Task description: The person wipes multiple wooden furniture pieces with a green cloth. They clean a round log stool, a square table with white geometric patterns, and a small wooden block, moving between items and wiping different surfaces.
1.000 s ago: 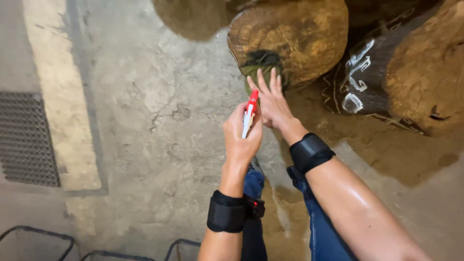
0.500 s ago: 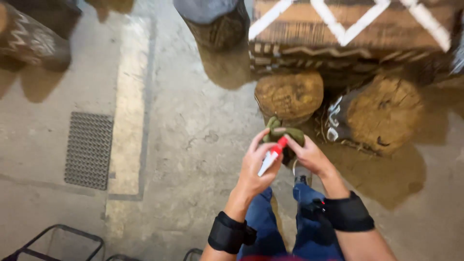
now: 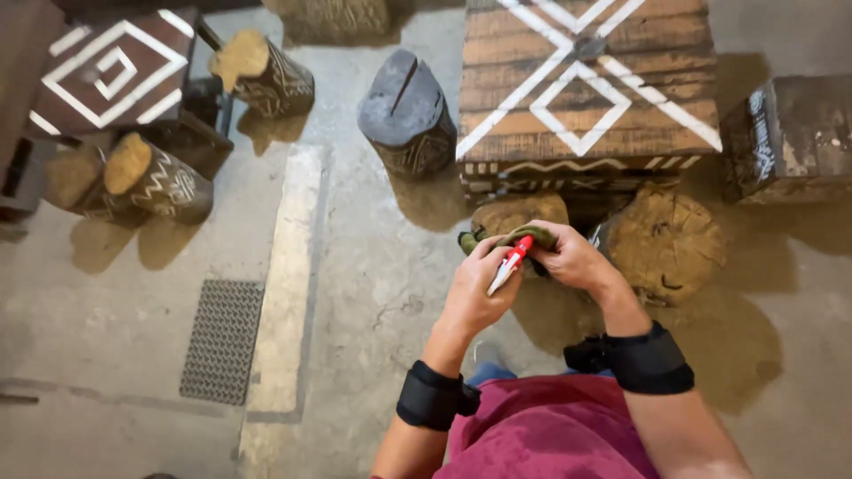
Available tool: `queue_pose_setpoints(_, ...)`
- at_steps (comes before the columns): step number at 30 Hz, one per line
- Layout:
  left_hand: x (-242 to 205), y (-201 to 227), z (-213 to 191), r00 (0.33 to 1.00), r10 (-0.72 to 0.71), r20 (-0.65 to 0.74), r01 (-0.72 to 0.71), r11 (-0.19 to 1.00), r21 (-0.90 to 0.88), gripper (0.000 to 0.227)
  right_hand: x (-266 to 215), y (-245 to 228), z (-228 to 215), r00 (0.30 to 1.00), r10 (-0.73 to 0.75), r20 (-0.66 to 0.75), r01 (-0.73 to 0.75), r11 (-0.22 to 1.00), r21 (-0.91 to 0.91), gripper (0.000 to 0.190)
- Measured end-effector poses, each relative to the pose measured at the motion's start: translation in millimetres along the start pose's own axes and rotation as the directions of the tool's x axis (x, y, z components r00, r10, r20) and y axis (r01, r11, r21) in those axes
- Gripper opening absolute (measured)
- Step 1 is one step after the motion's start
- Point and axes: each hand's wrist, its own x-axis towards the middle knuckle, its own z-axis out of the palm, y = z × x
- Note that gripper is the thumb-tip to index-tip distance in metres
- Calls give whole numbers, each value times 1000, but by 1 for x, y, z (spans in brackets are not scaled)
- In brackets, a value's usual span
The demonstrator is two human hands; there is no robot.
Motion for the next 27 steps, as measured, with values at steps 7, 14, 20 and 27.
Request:
queue_pose_setpoints(7,36,37,62,997,-6,-79,8,999,31,22,-10,-41,-80,998,-39,-41,41,998,48,33)
queue_pose_setpoints(14,65,86,166,941,67,-332,-36,994,101,19,-51,-73,-182,924,-254,-286,17,774,-632,31)
queue_pose_setpoints(20,83,159,225,964,-54,-261,113,969,218,27,-68,-37,-236,948,312,68,-319,919,232,92)
queue_pose_setpoints(27,60,196,262,991,-11,130,-49,895,444,37,-132,-87,-241,974,212,79,-194,603,774,50)
